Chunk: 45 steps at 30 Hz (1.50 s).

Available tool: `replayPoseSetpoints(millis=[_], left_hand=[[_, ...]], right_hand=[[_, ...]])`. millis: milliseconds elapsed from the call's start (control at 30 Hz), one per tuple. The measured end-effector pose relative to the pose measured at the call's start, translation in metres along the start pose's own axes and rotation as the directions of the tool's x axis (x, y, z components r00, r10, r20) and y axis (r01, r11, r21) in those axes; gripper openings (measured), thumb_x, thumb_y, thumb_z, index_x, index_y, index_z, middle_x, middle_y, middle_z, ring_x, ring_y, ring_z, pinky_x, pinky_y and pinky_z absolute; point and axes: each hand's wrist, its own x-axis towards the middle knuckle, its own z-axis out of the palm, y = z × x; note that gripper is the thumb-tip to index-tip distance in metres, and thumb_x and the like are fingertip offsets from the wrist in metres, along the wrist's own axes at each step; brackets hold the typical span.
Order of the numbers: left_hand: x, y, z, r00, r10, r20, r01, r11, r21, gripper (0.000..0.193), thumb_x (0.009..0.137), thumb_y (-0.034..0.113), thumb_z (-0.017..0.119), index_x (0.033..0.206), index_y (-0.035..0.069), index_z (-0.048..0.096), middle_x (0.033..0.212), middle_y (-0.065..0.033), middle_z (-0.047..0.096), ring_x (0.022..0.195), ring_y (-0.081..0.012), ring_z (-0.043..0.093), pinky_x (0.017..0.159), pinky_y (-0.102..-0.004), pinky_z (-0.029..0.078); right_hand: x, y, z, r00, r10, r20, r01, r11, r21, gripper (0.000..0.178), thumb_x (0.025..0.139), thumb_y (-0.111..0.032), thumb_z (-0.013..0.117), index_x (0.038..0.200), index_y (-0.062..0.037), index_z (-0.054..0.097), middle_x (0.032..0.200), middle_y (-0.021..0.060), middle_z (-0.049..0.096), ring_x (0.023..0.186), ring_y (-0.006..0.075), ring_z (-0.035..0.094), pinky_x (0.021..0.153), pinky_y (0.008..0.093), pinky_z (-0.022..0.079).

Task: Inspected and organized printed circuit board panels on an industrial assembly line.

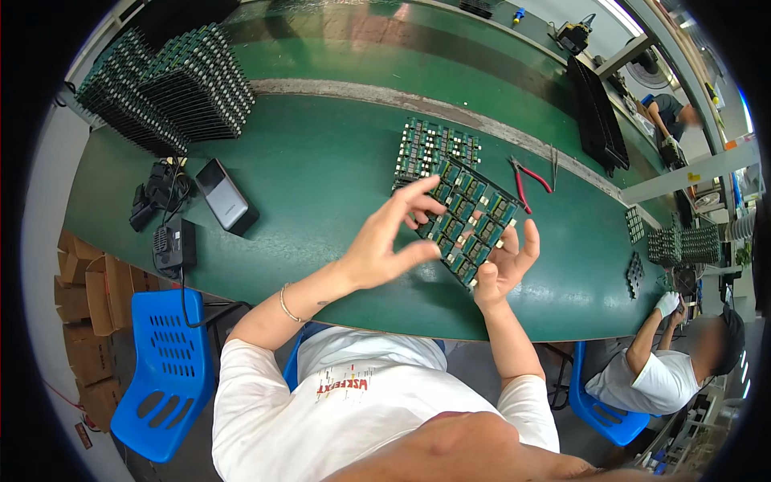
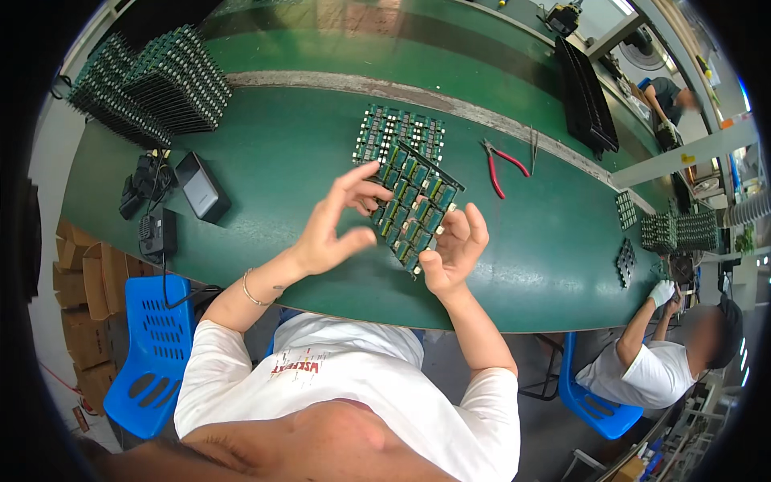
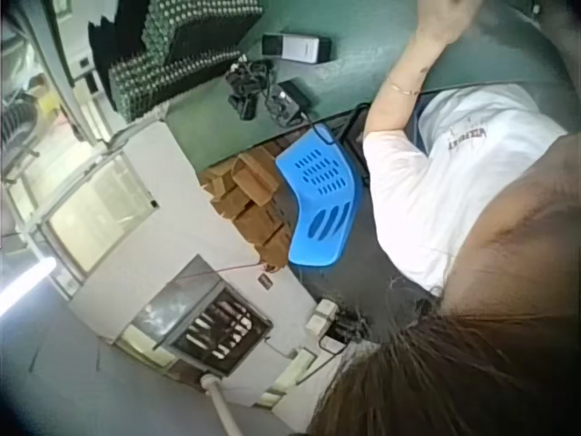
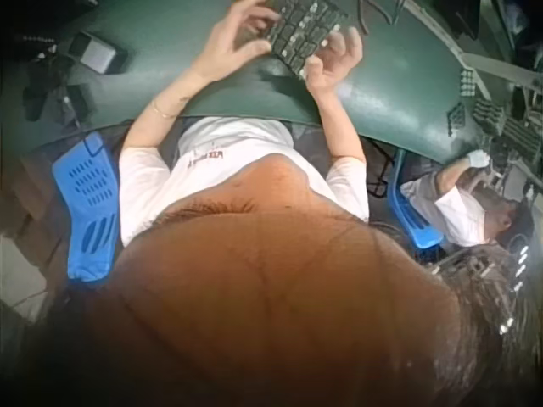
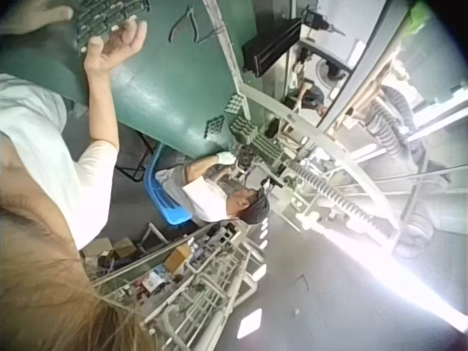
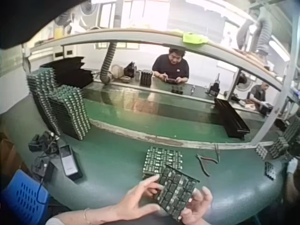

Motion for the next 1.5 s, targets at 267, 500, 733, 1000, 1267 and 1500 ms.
replayPoseSetpoints(millis=[267, 500, 733, 1000, 1267, 1500], left_hand=[[0.0, -0.013, 0.017, 0.987, 0.154, 0.038, -0.153, 0.988, -0.013, 0.076, 0.081, 0.037, 0.067, 0.14, 0.007, 0.029, 0.119, -0.0128, 0.056, 0.105, -0.0223, 0.055, 0.09, -0.0308, 0.043], [0.005, -0.012, 0.001, 0.984, -0.048, 0.174, 0.154, 0.722, -0.675, 0.077, 0.081, 0.055, 0.058, 0.14, 0.013, 0.031, 0.123, -0.0152, 0.055, 0.108, -0.0263, 0.056, 0.095, -0.0377, 0.043], [0.03, -0.01, -0.01, 0.968, -0.07, 0.241, 0.24, 0.538, -0.808, 0.084, 0.076, 0.079, 0.035, 0.136, 0.021, 0.039, 0.123, -0.018, 0.053, 0.105, -0.0303, 0.057, 0.092, -0.0471, 0.044], [0.023, -0.023, 0.0, 0.954, -0.05, 0.297, 0.297, 0.309, -0.903, 0.085, 0.08, 0.078, 0.021, 0.135, 0.016, 0.04, 0.119, -0.0184, 0.057, 0.101, -0.0309, 0.059, 0.088, -0.0498, 0.047], [0.017, -0.027, -0.004, 0.944, -0.142, 0.299, 0.33, 0.336, -0.882, 0.079, 0.077, 0.081, 0.024, 0.128, 0.025, 0.051, 0.118, -0.021, 0.056, 0.099, -0.0348, 0.058, 0.087, -0.0542, 0.044], [0.018, -0.02, -0.002, 0.939, -0.174, 0.296, 0.338, 0.309, -0.889, 0.079, 0.08, 0.079, 0.021, 0.13, 0.023, 0.048, 0.118, -0.0208, 0.056, 0.099, -0.035, 0.059, 0.087, -0.0546, 0.044]], right_hand=[[0.014, -0.007, -0.003, 0.88, 0.025, 0.473, 0.038, 0.992, -0.124, 0.063, 0.086, -0.032, 0.062, 0.133, -0.0023, 0.033, 0.127, 0.0171, 0.045, 0.106, 0.0253, 0.052, 0.087, 0.035, 0.046], [0.039, -0.01, 0.003, 0.964, -0.21, 0.162, 0.24, 0.949, -0.203, 0.054, 0.09, -0.031, 0.054, 0.131, 0.0003, 0.037, 0.125, 0.0188, 0.049, 0.101, 0.0269, 0.057, 0.078, 0.0364, 0.053], [0.054, -0.022, 0.003, 0.906, 0.382, 0.184, -0.404, 0.909, 0.102, 0.047, 0.094, -0.026, 0.047, 0.132, 0.0003, 0.036, 0.12, 0.0193, 0.053, 0.094, 0.0251, 0.061, 0.065, 0.0328, 0.056], [0.038, -0.011, -0.007, 0.857, 0.39, 0.336, -0.484, 0.834, 0.265, 0.044, 0.096, -0.024, 0.043, 0.13, 0.002, 0.036, 0.12, 0.0195, 0.053, 0.094, 0.0273, 0.063, 0.059, 0.0306, 0.057], [0.033, -0.009, -0.012, 0.828, 0.411, 0.381, -0.54, 0.766, 0.349, 0.045, 0.096, -0.027, 0.042, 0.127, 0.0053, 0.036, 0.121, 0.0227, 0.052, 0.098, 0.0311, 0.062, 0.062, 0.0346, 0.059], [0.034, -0.009, -0.012, 0.823, 0.422, 0.381, -0.549, 0.764, 0.34, 0.046, 0.096, -0.028, 0.043, 0.127, 0.0056, 0.035, 0.12, 0.0235, 0.053, 0.096, 0.0308, 0.062, 0.06, 0.0347, 0.059]])
